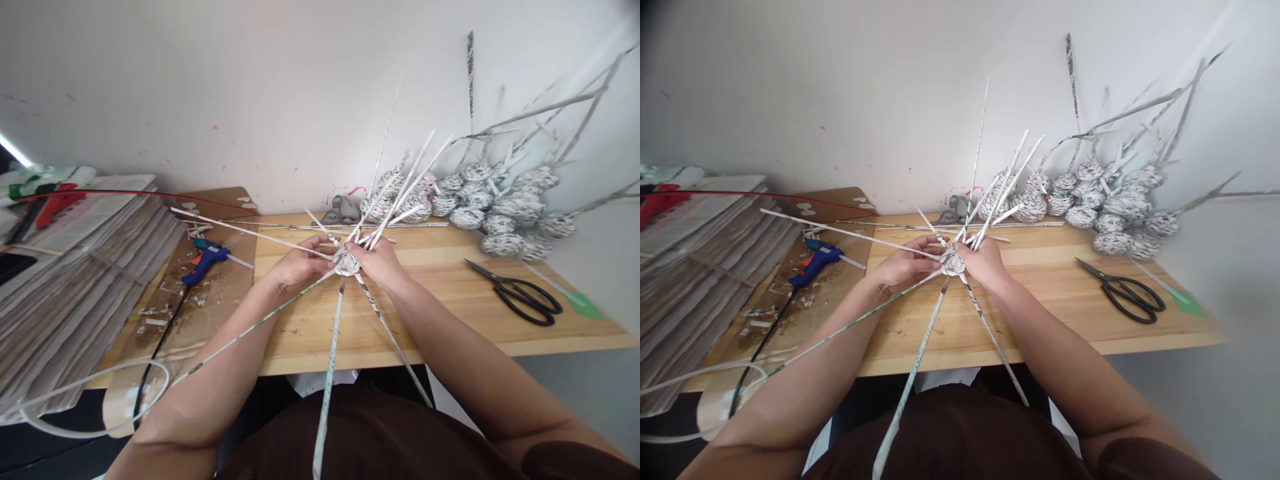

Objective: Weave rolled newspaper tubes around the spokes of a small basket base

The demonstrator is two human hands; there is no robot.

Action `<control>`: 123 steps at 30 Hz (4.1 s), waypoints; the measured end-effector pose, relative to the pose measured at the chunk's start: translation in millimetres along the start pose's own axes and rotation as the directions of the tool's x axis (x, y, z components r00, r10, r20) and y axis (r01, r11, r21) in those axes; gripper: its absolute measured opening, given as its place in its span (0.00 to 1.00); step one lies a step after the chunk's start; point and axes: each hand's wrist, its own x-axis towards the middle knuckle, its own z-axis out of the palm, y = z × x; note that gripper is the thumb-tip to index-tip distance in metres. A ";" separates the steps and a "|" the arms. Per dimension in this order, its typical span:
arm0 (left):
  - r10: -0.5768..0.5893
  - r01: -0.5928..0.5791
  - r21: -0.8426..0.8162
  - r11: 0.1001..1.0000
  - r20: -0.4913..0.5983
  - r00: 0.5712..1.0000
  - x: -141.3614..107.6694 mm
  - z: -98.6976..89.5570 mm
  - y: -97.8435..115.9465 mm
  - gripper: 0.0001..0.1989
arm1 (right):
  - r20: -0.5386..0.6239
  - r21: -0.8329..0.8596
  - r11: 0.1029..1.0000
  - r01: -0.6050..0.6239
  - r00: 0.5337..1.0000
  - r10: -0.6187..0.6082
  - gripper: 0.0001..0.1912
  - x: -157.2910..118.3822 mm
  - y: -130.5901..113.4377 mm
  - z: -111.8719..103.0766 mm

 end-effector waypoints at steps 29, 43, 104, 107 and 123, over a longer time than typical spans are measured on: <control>0.058 -0.020 0.250 0.968 -0.148 0.987 7.0 -6.2 -15.5 0.22 | 0.124 -0.343 0.936 0.086 0.991 -0.045 0.04 -5.7 -5.4 -0.7; 0.067 -0.028 0.144 0.989 -0.271 0.960 8.9 -2.8 -11.2 0.27 | 0.127 0.014 1.000 0.008 0.992 -0.010 0.14 -4.2 0.4 2.2; 0.228 -0.144 0.244 0.959 -0.359 0.905 11.6 4.4 -23.8 0.18 | 0.051 0.096 0.987 -0.128 0.991 0.123 0.12 -8.5 -5.7 9.3; 0.282 -0.186 0.275 0.943 -0.369 0.886 9.5 8.3 -21.8 0.17 | 0.039 0.111 0.984 -0.142 0.990 0.138 0.11 -8.9 -6.7 10.2; 0.078 -0.121 -0.106 0.987 -0.345 0.935 12.8 13.9 -26.9 0.17 | 0.049 0.169 0.964 -0.205 0.979 0.199 0.14 -11.2 -1.8 15.2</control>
